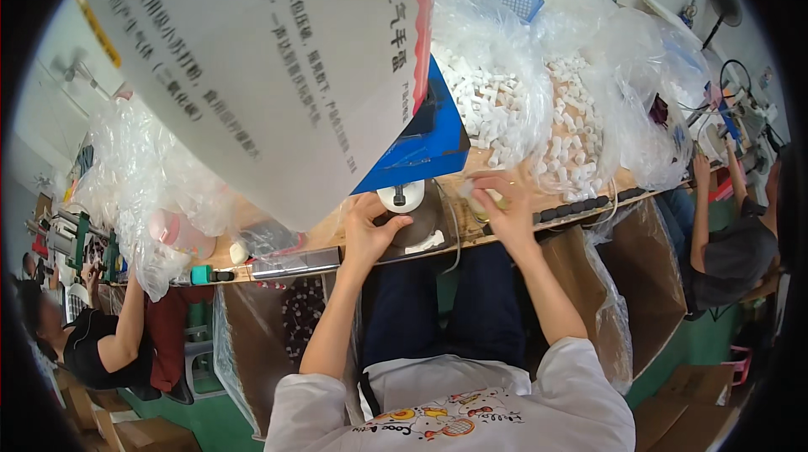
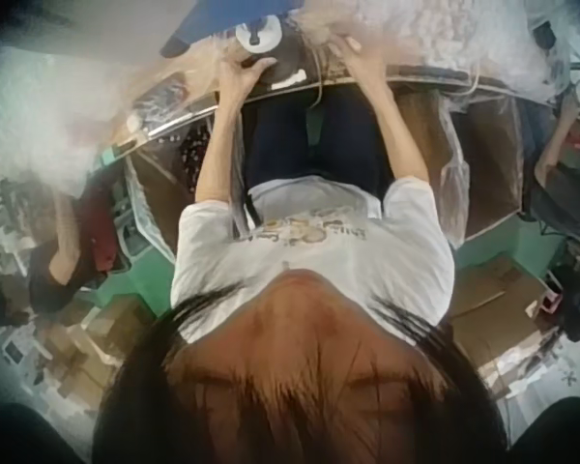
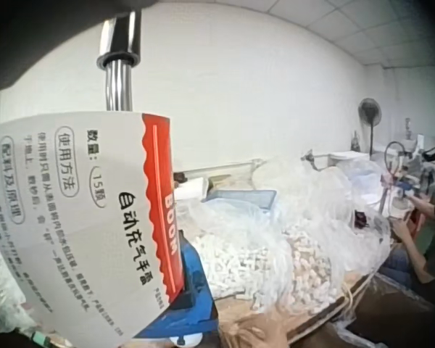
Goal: The person assembles small parts by hand and using a benchtop press tool, picking components from the table and pressing them into the fixture.
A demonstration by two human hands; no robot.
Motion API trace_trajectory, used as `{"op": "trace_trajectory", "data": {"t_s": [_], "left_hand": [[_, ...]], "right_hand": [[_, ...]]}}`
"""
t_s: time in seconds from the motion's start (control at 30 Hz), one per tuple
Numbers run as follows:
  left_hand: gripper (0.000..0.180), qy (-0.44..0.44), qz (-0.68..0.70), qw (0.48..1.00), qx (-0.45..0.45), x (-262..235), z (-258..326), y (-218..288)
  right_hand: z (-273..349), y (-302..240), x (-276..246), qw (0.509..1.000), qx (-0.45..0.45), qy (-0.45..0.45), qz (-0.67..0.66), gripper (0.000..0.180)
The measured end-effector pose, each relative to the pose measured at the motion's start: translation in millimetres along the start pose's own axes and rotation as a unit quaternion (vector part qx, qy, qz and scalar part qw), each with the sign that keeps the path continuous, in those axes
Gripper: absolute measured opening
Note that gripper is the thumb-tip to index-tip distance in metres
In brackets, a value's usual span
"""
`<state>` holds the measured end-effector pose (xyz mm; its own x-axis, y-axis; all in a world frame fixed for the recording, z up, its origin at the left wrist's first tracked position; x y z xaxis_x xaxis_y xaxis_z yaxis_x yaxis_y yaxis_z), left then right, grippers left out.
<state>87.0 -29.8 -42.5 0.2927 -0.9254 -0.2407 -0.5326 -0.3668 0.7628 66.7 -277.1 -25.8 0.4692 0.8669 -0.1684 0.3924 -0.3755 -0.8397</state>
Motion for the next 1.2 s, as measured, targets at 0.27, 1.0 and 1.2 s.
{"op": "trace_trajectory", "data": {"t_s": [0.27, 1.0, 1.2], "left_hand": [[0.022, 0.108, -0.184, 0.973, 0.084, 12.7, 28.5, 25.4], [0.029, 0.083, 0.034, 0.971, -0.219, 7.8, 24.4, 18.7], [0.027, 0.138, 0.036, 0.960, -0.241, -13.6, 30.8, 20.4]], "right_hand": [[14.9, -56.3, 69.1, 0.954, -0.287, -0.084, -0.022, 0.023], [-64.6, 74.5, -9.7, 0.906, -0.215, -0.125, 0.343, 0.027], [-58.8, 40.3, -9.1, 0.971, -0.189, -0.001, 0.148, 0.021]]}}
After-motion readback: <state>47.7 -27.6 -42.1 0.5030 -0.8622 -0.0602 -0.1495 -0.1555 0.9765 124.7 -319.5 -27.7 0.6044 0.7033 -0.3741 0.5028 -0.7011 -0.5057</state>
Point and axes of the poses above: each hand's wrist, its own z-axis away from the middle knuckle, its own x-axis out of the palm, y = z × x, the point moved 4 cm from there along -z, towards the middle knuckle, and after that the axes turned 14 degrees about y, right-handed, at the moved point
